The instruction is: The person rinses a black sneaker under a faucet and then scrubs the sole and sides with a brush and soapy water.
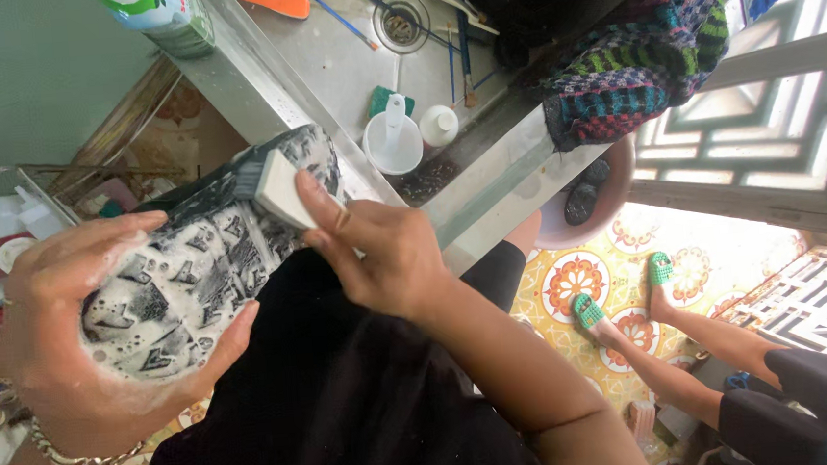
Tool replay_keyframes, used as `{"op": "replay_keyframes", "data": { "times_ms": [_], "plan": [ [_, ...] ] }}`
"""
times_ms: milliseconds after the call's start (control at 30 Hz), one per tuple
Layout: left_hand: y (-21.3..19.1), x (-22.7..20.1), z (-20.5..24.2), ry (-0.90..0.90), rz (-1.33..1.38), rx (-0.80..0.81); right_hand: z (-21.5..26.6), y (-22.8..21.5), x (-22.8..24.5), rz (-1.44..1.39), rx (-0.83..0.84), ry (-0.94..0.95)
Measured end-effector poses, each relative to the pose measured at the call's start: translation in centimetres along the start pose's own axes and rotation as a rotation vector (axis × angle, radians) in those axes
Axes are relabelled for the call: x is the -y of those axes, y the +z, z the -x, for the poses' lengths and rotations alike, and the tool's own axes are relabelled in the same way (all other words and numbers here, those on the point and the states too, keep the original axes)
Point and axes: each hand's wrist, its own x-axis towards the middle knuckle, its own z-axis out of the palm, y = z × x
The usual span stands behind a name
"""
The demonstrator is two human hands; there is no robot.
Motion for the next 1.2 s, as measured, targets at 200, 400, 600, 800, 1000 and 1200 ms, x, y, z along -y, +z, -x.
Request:
{"op": "replay_keyframes", "data": {
  "times_ms": [200, 400, 600, 800, 1000, 1200],
  "plan": [
    [0.0, -0.4, 0.0, 0.003, -0.015, -0.005, -1.1, 0.0, -2.9, 0.1, 0.007, 0.059],
    [0.3, 0.0, -0.5, 0.019, 0.022, -0.023, -1.1, -0.8, -2.4, 0.077, 0.041, 0.028],
    [0.3, 0.4, -0.2, -0.036, 0.087, -0.018, 0.4, -1.1, 0.1, -0.006, 0.059, -0.039],
    [0.3, 1.1, 1.6, -0.095, 0.081, -0.038, -0.7, -0.1, -1.7, 0.035, 0.073, 0.067],
    [0.6, 2.4, 3.3, -0.033, 0.019, -0.068, -0.4, 1.0, -3.6, -0.02, 0.074, 0.226],
    [0.2, 3.0, 5.1, -0.084, 0.022, -0.017, 2.2, 1.8, -2.4, -0.013, 0.085, 0.204]
  ]
}}
